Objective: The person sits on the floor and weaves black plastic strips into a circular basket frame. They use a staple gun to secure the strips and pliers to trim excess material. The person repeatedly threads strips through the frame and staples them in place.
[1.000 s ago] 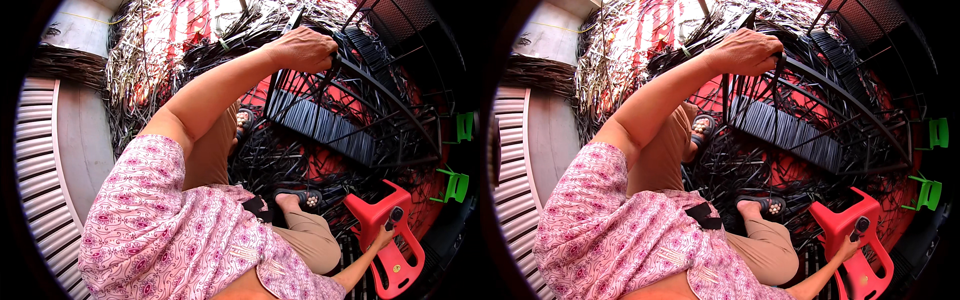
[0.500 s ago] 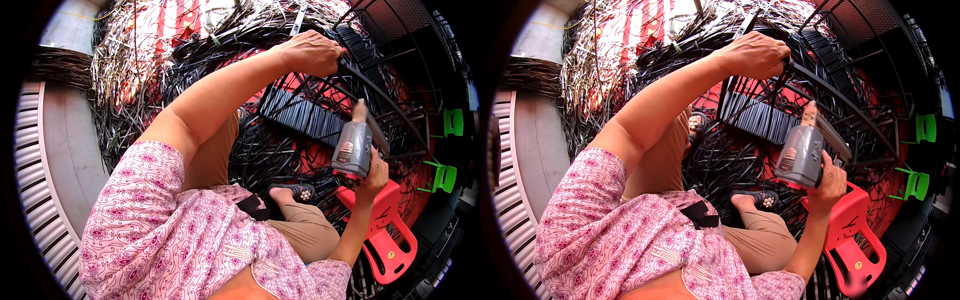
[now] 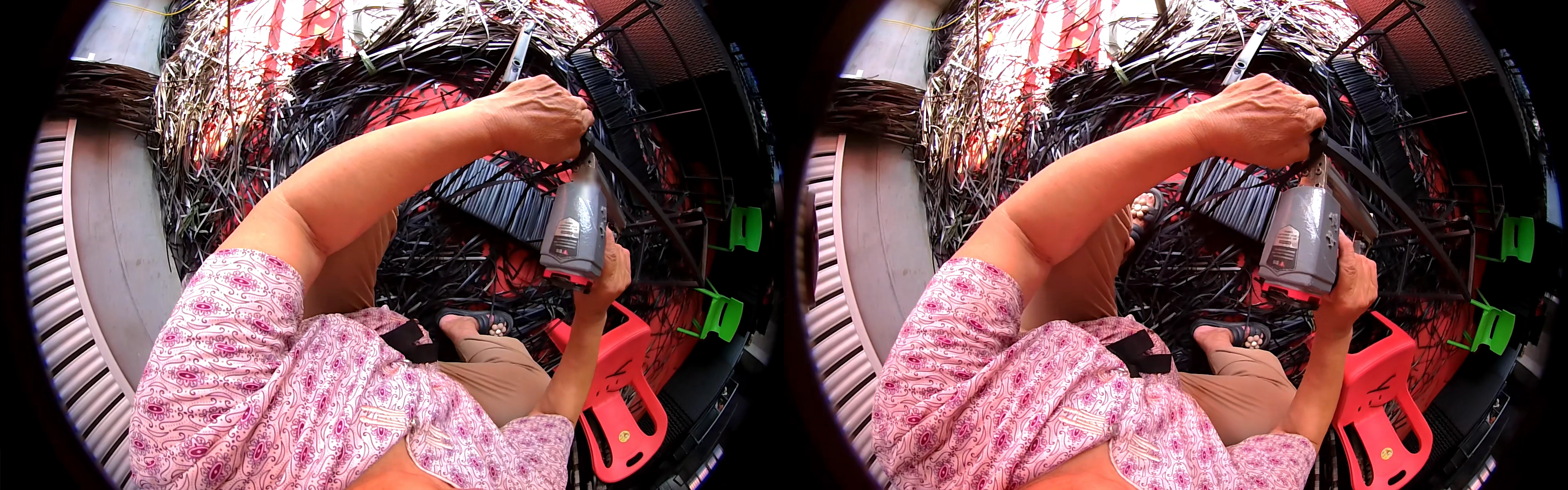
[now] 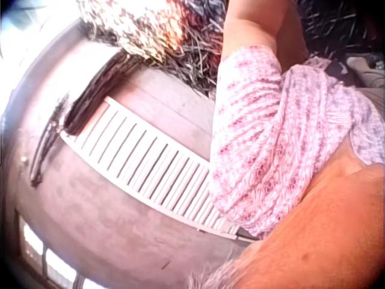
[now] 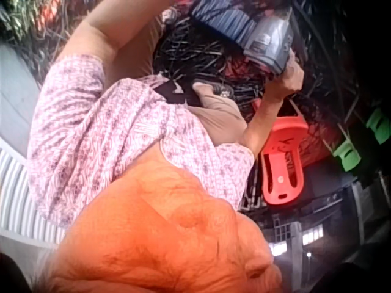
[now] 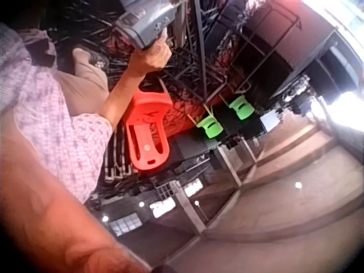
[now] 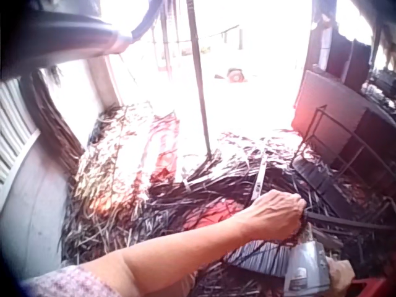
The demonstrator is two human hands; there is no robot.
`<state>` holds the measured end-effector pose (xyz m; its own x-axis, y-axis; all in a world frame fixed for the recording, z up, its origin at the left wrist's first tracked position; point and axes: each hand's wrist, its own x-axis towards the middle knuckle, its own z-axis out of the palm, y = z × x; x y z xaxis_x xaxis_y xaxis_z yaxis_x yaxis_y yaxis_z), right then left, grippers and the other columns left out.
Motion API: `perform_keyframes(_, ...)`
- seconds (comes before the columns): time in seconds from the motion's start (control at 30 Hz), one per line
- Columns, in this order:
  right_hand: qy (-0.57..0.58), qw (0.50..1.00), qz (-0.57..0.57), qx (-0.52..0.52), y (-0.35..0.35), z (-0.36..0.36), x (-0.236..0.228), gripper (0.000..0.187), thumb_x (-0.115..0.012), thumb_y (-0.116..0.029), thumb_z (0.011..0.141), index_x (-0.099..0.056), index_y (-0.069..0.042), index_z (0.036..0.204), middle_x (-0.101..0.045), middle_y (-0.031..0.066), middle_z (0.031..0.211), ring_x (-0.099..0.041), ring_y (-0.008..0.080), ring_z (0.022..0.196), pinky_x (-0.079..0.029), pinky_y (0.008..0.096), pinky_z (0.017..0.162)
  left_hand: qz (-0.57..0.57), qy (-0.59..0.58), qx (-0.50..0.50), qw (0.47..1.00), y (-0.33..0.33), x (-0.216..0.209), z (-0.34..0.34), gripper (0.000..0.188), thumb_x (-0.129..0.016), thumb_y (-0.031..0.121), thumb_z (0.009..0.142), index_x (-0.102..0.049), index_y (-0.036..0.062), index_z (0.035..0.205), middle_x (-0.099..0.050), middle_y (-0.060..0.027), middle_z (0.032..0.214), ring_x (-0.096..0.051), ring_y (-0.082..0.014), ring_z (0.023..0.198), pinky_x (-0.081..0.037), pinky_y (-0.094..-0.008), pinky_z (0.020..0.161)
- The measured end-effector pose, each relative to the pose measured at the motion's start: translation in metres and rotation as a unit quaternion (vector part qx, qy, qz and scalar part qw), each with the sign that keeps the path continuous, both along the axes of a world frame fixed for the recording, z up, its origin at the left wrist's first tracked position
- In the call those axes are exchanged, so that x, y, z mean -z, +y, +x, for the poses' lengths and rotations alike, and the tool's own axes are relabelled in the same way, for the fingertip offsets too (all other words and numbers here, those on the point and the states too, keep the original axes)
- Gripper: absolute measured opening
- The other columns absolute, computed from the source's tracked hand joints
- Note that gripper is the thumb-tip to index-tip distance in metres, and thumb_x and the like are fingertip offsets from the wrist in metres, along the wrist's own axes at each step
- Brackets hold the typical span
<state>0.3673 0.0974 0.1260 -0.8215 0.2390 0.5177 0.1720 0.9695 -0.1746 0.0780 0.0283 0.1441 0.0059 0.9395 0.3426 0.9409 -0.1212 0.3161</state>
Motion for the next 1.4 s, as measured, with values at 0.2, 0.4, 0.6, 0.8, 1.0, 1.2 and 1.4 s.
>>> perform_keyframes(0.2, 0.002, 1.000, 0.003, -0.007, 0.000, -0.002, 0.003, 0.062, -0.070, -0.035, 0.081, -0.057, 0.007, 0.125, -0.061, 0.0170, 0.082, -0.058, 0.0349, 0.069, -0.046, 0.0413, 0.065, -0.007, -0.012, 0.005, 1.000, 0.000, -0.001, 0.000, 0.021, -0.057, 0.020, 0.078, -0.066, 0.0022, 0.085, -0.066, -0.0117, 0.083, -0.068, -0.0281, 0.082, -0.054, -0.0399, 0.069)
perform_keyframes(0.4, 0.004, 1.000, 0.005, -0.012, -0.001, -0.005, 0.002, 0.062, -0.072, -0.032, 0.079, -0.057, 0.008, 0.124, -0.061, 0.0176, 0.082, -0.058, 0.0356, 0.070, -0.047, 0.0415, 0.066, -0.015, -0.003, 0.003, 1.000, 0.000, 0.000, -0.001, 0.021, -0.056, 0.020, 0.079, -0.066, 0.0023, 0.086, -0.067, -0.0117, 0.086, -0.069, -0.0281, 0.084, -0.055, -0.0397, 0.071)
perform_keyframes(0.6, 0.028, 0.999, 0.012, -0.020, -0.003, -0.010, -0.003, 0.056, -0.071, -0.031, 0.083, -0.058, 0.004, 0.126, -0.059, 0.0121, 0.077, -0.057, 0.0297, 0.066, -0.045, 0.0388, 0.063, -0.026, -0.019, 0.001, 0.999, 0.000, -0.003, 0.001, 0.023, -0.055, 0.020, 0.079, -0.067, 0.0013, 0.087, -0.067, -0.0132, 0.089, -0.068, -0.0291, 0.089, -0.054, -0.0411, 0.075)
perform_keyframes(0.8, 0.011, 0.999, -0.045, -0.003, 0.003, -0.001, 0.001, 0.052, -0.075, -0.016, 0.073, -0.060, 0.009, 0.116, -0.064, 0.0197, 0.086, -0.060, 0.0370, 0.073, -0.049, 0.0411, 0.067, -0.026, -0.035, 0.007, 0.999, -0.003, -0.002, -0.002, 0.023, -0.056, 0.020, 0.077, -0.066, 0.0001, 0.086, -0.068, -0.0143, 0.087, -0.069, -0.0307, 0.087, -0.054, -0.0429, 0.073)
perform_keyframes(1.0, 0.023, 1.000, -0.003, -0.021, 0.003, -0.007, -0.001, 0.053, -0.071, -0.024, 0.081, -0.059, 0.007, 0.121, -0.057, 0.0128, 0.076, -0.054, 0.0296, 0.065, -0.044, 0.0383, 0.061, -0.020, -0.040, 0.018, 0.999, -0.003, -0.002, -0.003, 0.023, -0.056, 0.021, 0.077, -0.066, 0.0004, 0.083, -0.069, -0.0157, 0.084, -0.069, -0.0328, 0.081, -0.054, -0.0449, 0.070)
perform_keyframes(1.2, 0.004, 0.999, -0.043, 0.005, 0.005, 0.002, 0.001, 0.050, -0.075, -0.019, 0.075, -0.060, 0.008, 0.114, -0.062, 0.0199, 0.085, -0.061, 0.0380, 0.073, -0.049, 0.0419, 0.066, -0.023, -0.043, 0.020, 0.999, -0.007, -0.006, -0.005, 0.023, -0.056, 0.021, 0.077, -0.066, 0.0007, 0.081, -0.069, -0.0154, 0.079, -0.069, -0.0331, 0.076, -0.053, -0.0452, 0.066)
perform_keyframes(1.4, 0.016, 0.999, -0.034, -0.008, 0.004, 0.000, 0.002, 0.050, -0.072, -0.022, 0.078, -0.059, 0.008, 0.116, -0.059, 0.0182, 0.082, -0.058, 0.0355, 0.069, -0.047, 0.0405, 0.064, -0.014, -0.043, 0.018, 0.999, -0.006, -0.003, -0.004, 0.023, -0.056, 0.022, 0.078, -0.066, 0.0010, 0.081, -0.069, -0.0153, 0.080, -0.069, -0.0328, 0.078, -0.054, -0.0450, 0.068)
